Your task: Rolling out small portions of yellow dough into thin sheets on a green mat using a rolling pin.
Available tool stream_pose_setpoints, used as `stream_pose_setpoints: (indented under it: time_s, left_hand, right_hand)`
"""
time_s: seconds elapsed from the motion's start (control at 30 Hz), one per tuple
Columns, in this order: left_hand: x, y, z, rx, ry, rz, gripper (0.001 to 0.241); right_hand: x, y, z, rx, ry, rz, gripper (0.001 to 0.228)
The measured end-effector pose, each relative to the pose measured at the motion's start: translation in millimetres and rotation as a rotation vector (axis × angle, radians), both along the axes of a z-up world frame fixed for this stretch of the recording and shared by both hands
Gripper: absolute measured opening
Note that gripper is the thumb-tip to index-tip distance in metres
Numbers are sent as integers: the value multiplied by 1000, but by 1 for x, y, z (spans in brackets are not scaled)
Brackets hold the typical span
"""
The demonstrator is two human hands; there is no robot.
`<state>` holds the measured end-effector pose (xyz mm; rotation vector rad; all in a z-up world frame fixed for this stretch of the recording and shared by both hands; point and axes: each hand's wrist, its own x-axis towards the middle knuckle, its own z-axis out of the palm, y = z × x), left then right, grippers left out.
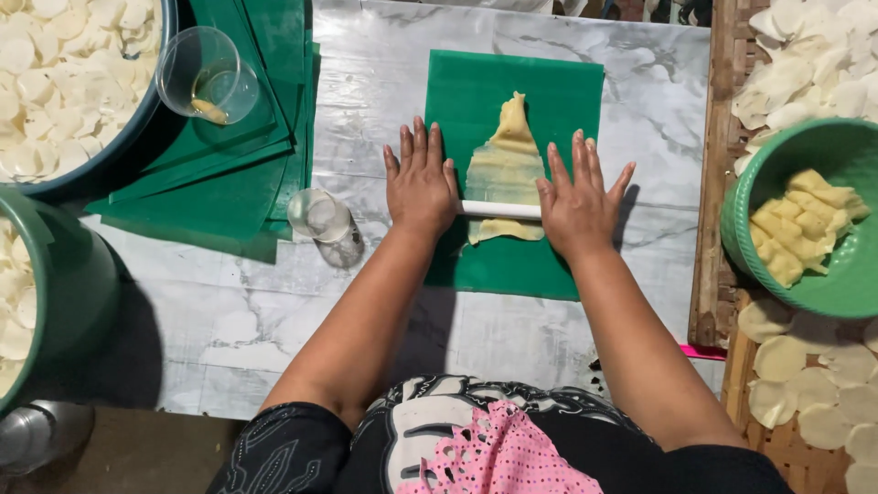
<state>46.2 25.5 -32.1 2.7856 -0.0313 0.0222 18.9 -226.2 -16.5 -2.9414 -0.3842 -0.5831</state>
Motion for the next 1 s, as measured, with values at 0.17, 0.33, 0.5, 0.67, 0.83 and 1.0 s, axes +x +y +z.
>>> stream_pose_setpoints:
  time_s: [0.17,0.33,0.5,0.67,0.83,1.0]
  left_hand:
    - [-44,0,23,44,-67,-50,62]
    - [-51,-2,29,81,67,-91,64]
    - [-58,-9,44,92,76,-79,62]
    - [-48,-8,23,61,48,-51,62]
    - [-60,-7,21,67,28,-55,63]
    - [-45,-5,12,62,-84,-61,62]
  right_hand:
    - [-37,1,0,-21,-70,15,51]
    - [-39,-25,-39,-75,-183,-33,48]
    - [-41,-31,-36,-40,-244,18,51]
    - [-40,-10,-10,-18,-205,-27,21]
    - [-56,4,22,1,-6,-28,47]
    - [-43,7,24,39,131,-63,60]
